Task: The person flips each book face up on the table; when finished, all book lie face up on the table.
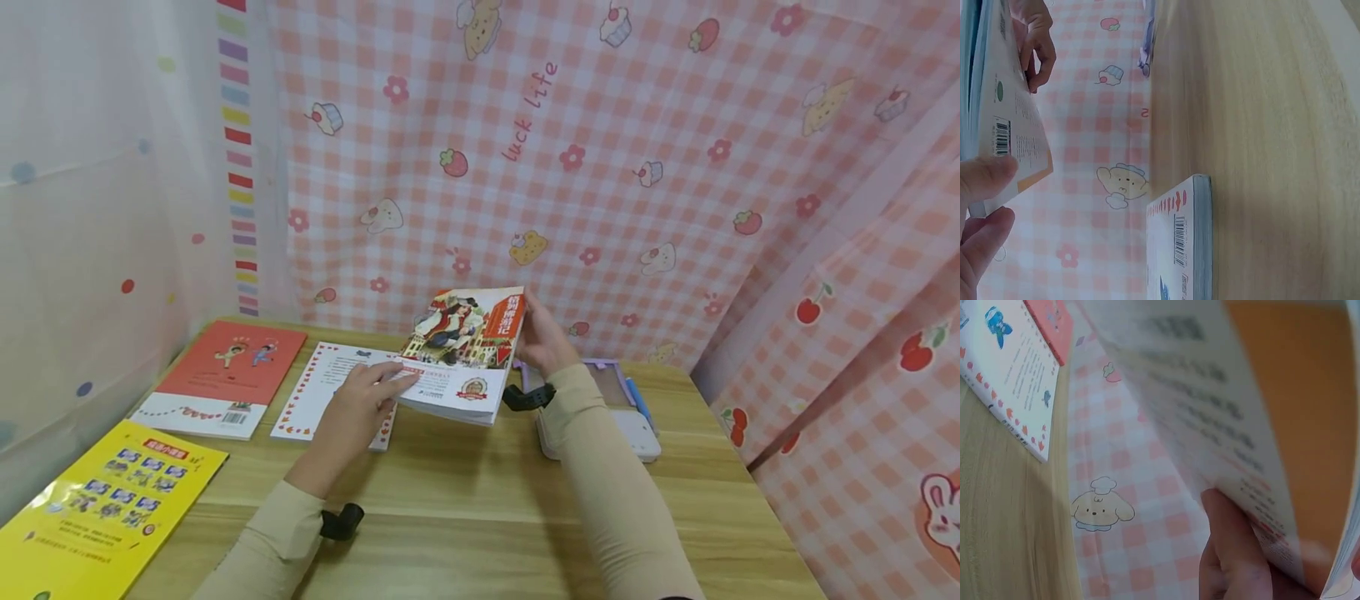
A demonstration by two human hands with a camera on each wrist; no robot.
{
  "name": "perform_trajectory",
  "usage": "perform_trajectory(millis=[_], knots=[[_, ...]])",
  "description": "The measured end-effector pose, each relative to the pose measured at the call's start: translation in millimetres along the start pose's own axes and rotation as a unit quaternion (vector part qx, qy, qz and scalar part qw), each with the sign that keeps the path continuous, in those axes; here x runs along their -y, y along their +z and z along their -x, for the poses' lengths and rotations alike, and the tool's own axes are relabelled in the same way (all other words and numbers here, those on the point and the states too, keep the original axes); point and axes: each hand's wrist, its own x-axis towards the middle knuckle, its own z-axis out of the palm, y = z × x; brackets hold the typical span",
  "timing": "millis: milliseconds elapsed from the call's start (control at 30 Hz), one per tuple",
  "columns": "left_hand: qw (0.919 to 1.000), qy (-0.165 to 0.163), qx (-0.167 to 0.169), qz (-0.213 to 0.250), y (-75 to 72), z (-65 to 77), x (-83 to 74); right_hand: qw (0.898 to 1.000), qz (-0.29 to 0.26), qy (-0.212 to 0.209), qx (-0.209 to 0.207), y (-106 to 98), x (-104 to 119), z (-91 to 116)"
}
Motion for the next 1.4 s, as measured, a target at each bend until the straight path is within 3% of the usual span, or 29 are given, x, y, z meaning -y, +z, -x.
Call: perform_trajectory(millis=[200, 367, 600, 767, 1000, 1400], knots=[[0.9996, -0.008, -0.016, 0.022, -1.3, -1.5, 2.2, 1.000, -0.013, 0.007, 0.012, 0.8, 1.8, -0.2], [0.9971, -0.050, -0.027, 0.050, -4.0, -1.9, 4.9, 0.999, -0.023, 0.008, 0.024, 0.4, 2.3, 0.0], [0.9905, -0.124, -0.004, 0.060, -6.6, -3.8, 9.7, 0.997, -0.071, 0.009, 0.038, -2.4, 1.9, 0.3], [0.9810, -0.168, 0.025, 0.095, -8.7, -4.8, 10.9, 0.997, -0.062, 0.006, 0.041, -2.7, 1.9, -0.1], [0.9750, -0.186, 0.033, 0.117, -10.8, -5.6, 11.6, 0.994, -0.085, 0.017, 0.070, -5.7, 1.2, -0.3], [0.9643, -0.217, 0.042, 0.146, -10.9, -6.0, 12.1, 0.989, -0.134, 0.026, 0.059, -8.6, 3.6, -0.4]])
